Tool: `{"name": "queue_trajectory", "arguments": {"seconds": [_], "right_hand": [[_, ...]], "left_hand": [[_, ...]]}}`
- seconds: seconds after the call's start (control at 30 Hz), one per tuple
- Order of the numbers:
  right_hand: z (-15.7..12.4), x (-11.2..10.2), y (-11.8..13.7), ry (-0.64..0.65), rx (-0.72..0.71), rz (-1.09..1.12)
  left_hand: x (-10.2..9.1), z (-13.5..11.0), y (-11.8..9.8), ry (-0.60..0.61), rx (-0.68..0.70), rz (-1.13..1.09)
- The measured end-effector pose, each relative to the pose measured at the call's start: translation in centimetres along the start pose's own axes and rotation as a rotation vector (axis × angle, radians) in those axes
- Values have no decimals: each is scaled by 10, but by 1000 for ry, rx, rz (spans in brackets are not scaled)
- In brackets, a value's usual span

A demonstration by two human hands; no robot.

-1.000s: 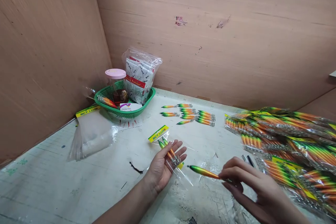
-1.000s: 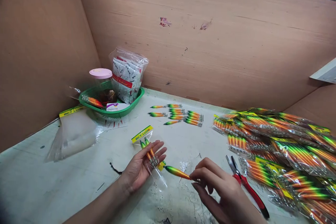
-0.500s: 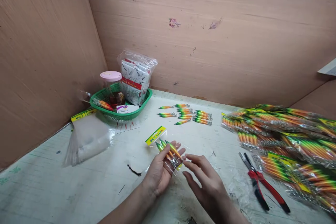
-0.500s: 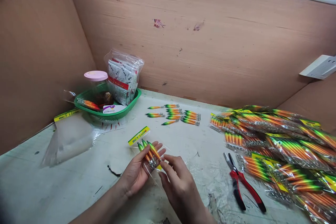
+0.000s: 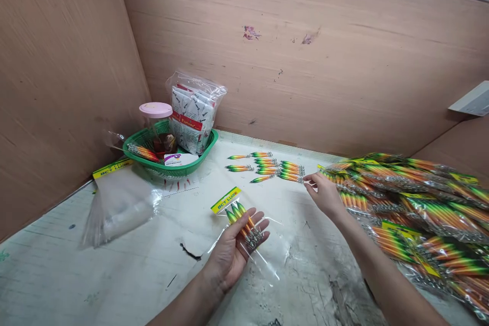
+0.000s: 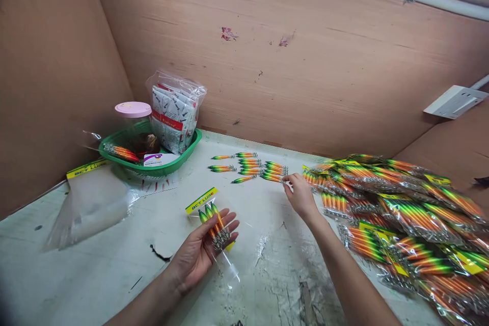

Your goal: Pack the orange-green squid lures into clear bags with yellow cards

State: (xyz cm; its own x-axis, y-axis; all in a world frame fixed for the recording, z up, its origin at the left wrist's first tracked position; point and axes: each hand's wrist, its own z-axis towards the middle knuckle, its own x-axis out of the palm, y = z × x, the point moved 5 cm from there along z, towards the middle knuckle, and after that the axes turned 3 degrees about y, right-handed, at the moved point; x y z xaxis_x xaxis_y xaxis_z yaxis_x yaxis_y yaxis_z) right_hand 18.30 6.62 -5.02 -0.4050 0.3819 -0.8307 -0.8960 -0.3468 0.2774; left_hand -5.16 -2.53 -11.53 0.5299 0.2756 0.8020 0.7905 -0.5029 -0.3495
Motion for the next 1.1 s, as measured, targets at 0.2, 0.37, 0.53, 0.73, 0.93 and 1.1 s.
{"name": "queue_trajectory", "arguments": {"seconds": [0.2, 0.37, 0.53, 0.73, 0.93, 1.1], "right_hand": [[19, 40, -50, 245, -42, -186], [17, 49, -42, 420, -119, -209], [-3, 45, -15, 550, -206, -112], [-39, 37, 17, 543, -277, 6], [-53, -26, 55, 449, -345, 130], [-74, -84, 126, 627, -557, 133]], "left_hand": [[-1, 0, 0, -2, -9, 19], [-1, 3, -2, -9, -13, 15], [-2, 3, -1, -14, -27, 15], [-2, 2, -1, -26, -32, 31], [-4, 3, -1, -37, -34, 44], [-6, 5, -1, -39, -28, 67]]}}
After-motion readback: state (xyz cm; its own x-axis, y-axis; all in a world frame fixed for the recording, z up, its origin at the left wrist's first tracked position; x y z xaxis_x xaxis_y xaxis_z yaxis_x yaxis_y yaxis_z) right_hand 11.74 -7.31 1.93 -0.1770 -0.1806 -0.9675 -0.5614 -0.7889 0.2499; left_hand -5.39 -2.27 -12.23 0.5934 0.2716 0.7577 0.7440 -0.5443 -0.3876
